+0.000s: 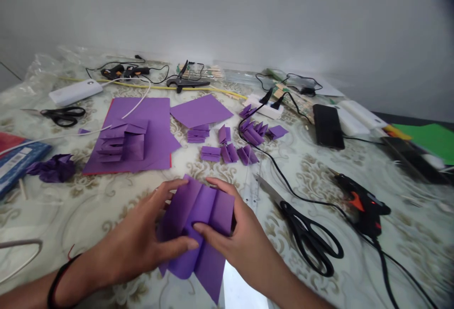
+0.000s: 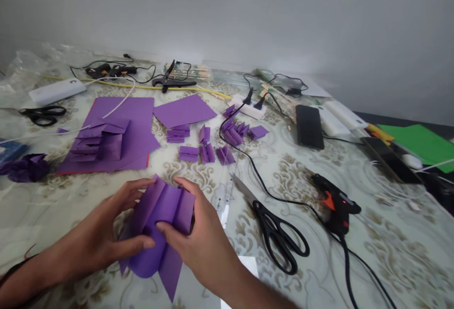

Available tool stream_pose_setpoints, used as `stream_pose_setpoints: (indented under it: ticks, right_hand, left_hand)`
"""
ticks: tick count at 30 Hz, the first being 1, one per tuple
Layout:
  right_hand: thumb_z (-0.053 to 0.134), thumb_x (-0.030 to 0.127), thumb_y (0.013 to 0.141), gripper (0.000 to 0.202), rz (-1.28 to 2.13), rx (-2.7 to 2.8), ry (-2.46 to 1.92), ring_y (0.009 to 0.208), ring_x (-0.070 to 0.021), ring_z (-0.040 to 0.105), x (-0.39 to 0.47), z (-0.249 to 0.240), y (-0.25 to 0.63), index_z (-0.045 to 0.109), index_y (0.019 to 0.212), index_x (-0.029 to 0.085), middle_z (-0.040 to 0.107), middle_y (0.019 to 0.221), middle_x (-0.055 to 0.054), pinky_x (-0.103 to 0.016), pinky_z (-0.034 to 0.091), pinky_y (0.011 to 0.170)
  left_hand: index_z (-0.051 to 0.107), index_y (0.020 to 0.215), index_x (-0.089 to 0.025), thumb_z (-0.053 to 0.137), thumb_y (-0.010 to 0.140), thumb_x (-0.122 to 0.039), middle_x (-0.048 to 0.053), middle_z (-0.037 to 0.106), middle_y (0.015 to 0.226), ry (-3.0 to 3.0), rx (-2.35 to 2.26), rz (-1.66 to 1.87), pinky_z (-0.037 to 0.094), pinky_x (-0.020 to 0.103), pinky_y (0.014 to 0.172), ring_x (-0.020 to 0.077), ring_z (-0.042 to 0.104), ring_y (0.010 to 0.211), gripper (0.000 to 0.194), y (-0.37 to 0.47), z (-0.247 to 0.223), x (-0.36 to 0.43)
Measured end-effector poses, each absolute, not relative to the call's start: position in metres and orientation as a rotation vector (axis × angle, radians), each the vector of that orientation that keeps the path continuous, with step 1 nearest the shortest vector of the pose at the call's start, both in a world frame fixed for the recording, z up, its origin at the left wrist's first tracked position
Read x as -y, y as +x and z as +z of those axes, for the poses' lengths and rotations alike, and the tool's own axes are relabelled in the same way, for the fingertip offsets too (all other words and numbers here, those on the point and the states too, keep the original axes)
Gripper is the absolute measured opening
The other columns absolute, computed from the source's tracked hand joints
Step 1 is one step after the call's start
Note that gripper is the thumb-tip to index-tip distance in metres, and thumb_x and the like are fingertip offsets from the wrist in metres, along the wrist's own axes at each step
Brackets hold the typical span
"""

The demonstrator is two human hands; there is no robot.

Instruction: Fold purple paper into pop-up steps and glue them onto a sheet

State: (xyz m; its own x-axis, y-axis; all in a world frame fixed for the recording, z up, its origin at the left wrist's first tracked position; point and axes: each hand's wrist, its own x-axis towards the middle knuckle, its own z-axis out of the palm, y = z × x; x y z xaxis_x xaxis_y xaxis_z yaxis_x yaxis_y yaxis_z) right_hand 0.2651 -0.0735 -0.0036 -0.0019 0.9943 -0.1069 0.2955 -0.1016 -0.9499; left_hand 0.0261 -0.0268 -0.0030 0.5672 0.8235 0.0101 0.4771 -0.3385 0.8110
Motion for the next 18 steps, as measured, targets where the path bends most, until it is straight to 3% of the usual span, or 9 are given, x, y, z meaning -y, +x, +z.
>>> stream_pose_setpoints:
  ticks: [2, 4, 8, 13, 18]
  right_hand:
    - [0.084, 0.029, 0.084, 0.073, 1.139, 1.389, -1.517, 0.132, -0.0314, 0.067, 0.074, -0.003, 0.264, 0.054, 0.151, 0.031, 0.067, 0.149, -0.01, -0.052, 0.057, 0.112]
    - [0.082, 0.031, 0.086, 0.069, 1.189, 1.375, -1.506, 0.128, -0.0296, 0.07, 0.072, 0.001, 0.265, 0.055, 0.15, 0.031, 0.069, 0.147, -0.009, -0.049, 0.059, 0.108]
    - [0.072, 0.034, 0.094, 0.046, 1.256, 1.383, -1.47, 0.111, -0.0251, 0.077, 0.065, 0.01, 0.274, 0.064, 0.139, 0.027, 0.076, 0.134, -0.009, -0.039, 0.064, 0.093]
    - [0.075, 0.037, 0.09, 0.038, 1.289, 1.384, -1.518, 0.085, -0.0214, 0.077, 0.055, 0.014, 0.289, 0.071, 0.126, 0.026, 0.081, 0.109, -0.004, -0.033, 0.064, 0.073]
    - [0.078, 0.041, 0.089, 0.031, 1.293, 1.396, -1.539, 0.075, -0.0195, 0.075, 0.05, 0.007, 0.304, 0.077, 0.115, 0.025, 0.08, 0.094, -0.001, -0.029, 0.061, 0.064]
  left_hand:
    - [0.031, 0.165, -0.045, 0.081, 0.095, -0.047, 0.011, 0.058, 0.161, 2.01, -1.053, 0.566, 0.058, 0.062, 0.111, 0.0379, 0.066, 0.137, 0.086, 0.026, -0.006, 0.028]
    - [0.032, 0.166, -0.042, 0.071, 0.102, -0.041, 0.011, 0.06, 0.159, 1.961, -1.023, 0.568, 0.061, 0.055, 0.109, 0.0348, 0.067, 0.137, 0.075, 0.024, -0.004, 0.026]
    - [0.042, 0.163, -0.036, 0.061, 0.107, -0.035, 0.01, 0.069, 0.148, 1.794, -0.979, 0.587, 0.066, 0.039, 0.098, 0.0289, 0.073, 0.128, 0.059, 0.018, 0.009, 0.012]
    - [0.069, 0.138, -0.024, 0.075, 0.098, -0.048, 0.007, 0.081, 0.116, 1.559, -1.081, 0.553, 0.066, 0.031, 0.072, 0.0266, 0.079, 0.096, 0.047, 0.012, 0.021, -0.01]
    - [0.078, 0.11, -0.021, 0.079, 0.094, -0.044, 0.005, 0.084, 0.1, 1.501, -1.051, 0.502, 0.062, 0.026, 0.066, 0.0217, 0.078, 0.082, 0.028, 0.004, 0.018, -0.022]
